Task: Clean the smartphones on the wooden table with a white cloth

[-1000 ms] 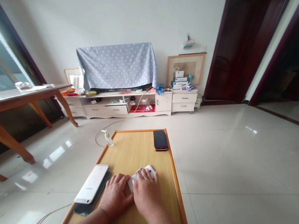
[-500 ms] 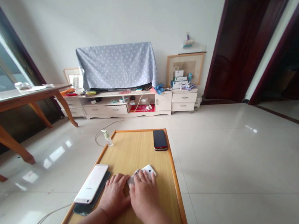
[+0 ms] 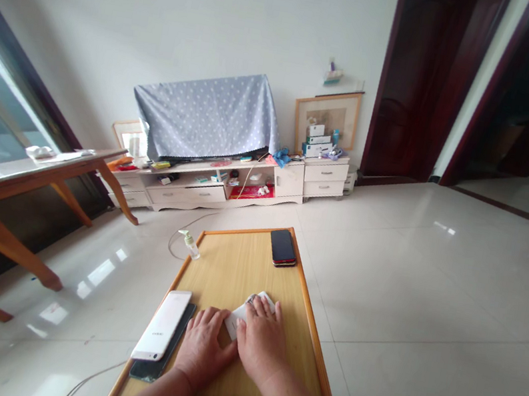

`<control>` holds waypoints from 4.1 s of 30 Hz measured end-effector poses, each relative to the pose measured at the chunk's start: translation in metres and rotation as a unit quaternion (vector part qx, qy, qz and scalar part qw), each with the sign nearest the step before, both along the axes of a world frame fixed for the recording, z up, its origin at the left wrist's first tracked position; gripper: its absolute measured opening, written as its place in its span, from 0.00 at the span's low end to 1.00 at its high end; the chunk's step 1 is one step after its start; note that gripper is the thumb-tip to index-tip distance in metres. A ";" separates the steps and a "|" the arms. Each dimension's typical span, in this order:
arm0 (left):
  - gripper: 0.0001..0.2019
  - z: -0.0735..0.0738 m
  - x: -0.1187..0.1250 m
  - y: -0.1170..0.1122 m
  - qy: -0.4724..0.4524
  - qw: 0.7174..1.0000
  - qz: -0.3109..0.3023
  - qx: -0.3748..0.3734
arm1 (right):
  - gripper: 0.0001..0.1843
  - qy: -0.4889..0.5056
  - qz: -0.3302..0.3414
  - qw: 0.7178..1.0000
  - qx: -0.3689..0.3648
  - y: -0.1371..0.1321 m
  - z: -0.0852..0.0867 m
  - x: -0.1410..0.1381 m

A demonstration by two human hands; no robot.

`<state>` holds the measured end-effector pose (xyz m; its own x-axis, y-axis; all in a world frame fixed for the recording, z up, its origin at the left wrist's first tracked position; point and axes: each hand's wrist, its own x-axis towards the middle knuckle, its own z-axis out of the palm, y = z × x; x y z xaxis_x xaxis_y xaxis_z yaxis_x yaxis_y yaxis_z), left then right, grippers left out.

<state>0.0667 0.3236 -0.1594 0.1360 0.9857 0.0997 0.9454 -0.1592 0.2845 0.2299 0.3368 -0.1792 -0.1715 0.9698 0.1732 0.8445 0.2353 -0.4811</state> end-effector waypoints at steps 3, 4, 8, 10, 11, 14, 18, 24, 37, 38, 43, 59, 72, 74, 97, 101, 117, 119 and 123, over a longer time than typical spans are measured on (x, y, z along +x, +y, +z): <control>0.24 -0.003 -0.001 0.000 -0.003 1.000 0.001 0.005 | 0.25 0.002 -0.001 1.000 0.000 -0.001 0.000 -0.002; 0.26 -0.004 -0.001 0.000 -0.006 1.000 0.001 0.005 | 0.24 0.003 -0.002 1.000 -0.001 -0.001 0.000 -0.002; 0.30 -0.009 -0.003 0.001 -0.019 1.000 -0.010 0.016 | 0.23 0.006 -0.004 1.000 -0.004 0.001 -0.001 0.000; 0.30 -0.010 -0.004 0.001 -0.023 0.999 -0.018 0.023 | 0.23 0.008 -0.007 1.000 -0.006 0.002 -0.002 0.001; 0.30 -0.011 -0.004 0.001 -0.025 0.999 -0.020 0.025 | 0.24 0.009 -0.009 1.000 -0.007 0.001 -0.001 0.000; 0.30 -0.014 -0.007 0.002 -0.030 0.999 -0.027 0.029 | 0.24 0.017 -0.001 1.000 -0.006 -0.004 0.003 -0.005; 0.31 -0.022 -0.011 0.004 -0.029 0.998 -0.038 0.031 | 0.23 0.047 0.072 0.996 -0.002 -0.018 0.011 -0.017; 0.34 -0.024 -0.011 0.004 -0.036 0.999 -0.028 0.023 | 0.22 0.049 0.085 0.995 0.005 -0.013 0.012 -0.012; 0.33 -0.024 -0.013 0.005 -0.028 0.999 -0.028 0.011 | 0.24 0.049 0.104 0.993 0.003 -0.016 0.009 -0.022; 0.33 -0.023 -0.013 0.005 -0.030 0.999 -0.027 0.012 | 0.24 0.047 0.095 0.994 0.002 -0.015 0.010 -0.020; 0.35 -0.018 -0.008 0.002 -0.034 0.999 -0.022 0.019 | 0.25 -0.002 -0.007 1.000 0.004 0.004 0.008 0.001; 0.31 -0.010 -0.007 0.002 -0.024 1.000 -0.018 0.001 | 0.27 -0.018 0.003 1.000 -0.012 -0.004 0.012 0.011; 0.29 -0.010 -0.006 0.001 -0.027 1.000 -0.015 0.005 | 0.26 0.000 0.017 1.000 -0.020 -0.011 0.020 0.013; 0.29 -0.010 -0.006 0.001 -0.031 0.999 -0.015 0.005 | 0.26 -0.001 0.010 1.000 -0.019 -0.011 0.019 0.011; 0.24 -0.008 -0.005 0.001 -0.016 1.000 -0.016 -0.003 | 0.23 0.051 0.090 0.994 -0.022 -0.028 0.029 0.006; 0.26 -0.004 -0.004 0.001 -0.024 1.000 -0.018 -0.009 | 0.25 0.028 0.027 0.999 -0.020 -0.010 0.028 0.026; 0.26 -0.005 -0.004 0.001 -0.028 0.999 -0.020 0.010 | 0.25 0.007 -0.020 1.000 -0.016 -0.006 0.024 0.029; 0.25 -0.007 -0.005 0.001 -0.027 0.999 -0.021 0.009 | 0.24 0.012 0.004 1.000 -0.016 -0.014 0.023 0.019; 0.24 -0.010 -0.006 0.002 -0.015 1.000 -0.020 -0.005 | 0.24 0.047 0.071 0.996 -0.019 -0.032 0.026 -0.001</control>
<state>0.0606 0.3260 -0.1694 0.1733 0.9803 0.0945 0.9291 -0.1946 0.3144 0.2292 0.3044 -0.1533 -0.2914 0.9435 0.1578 0.7553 0.3282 -0.5673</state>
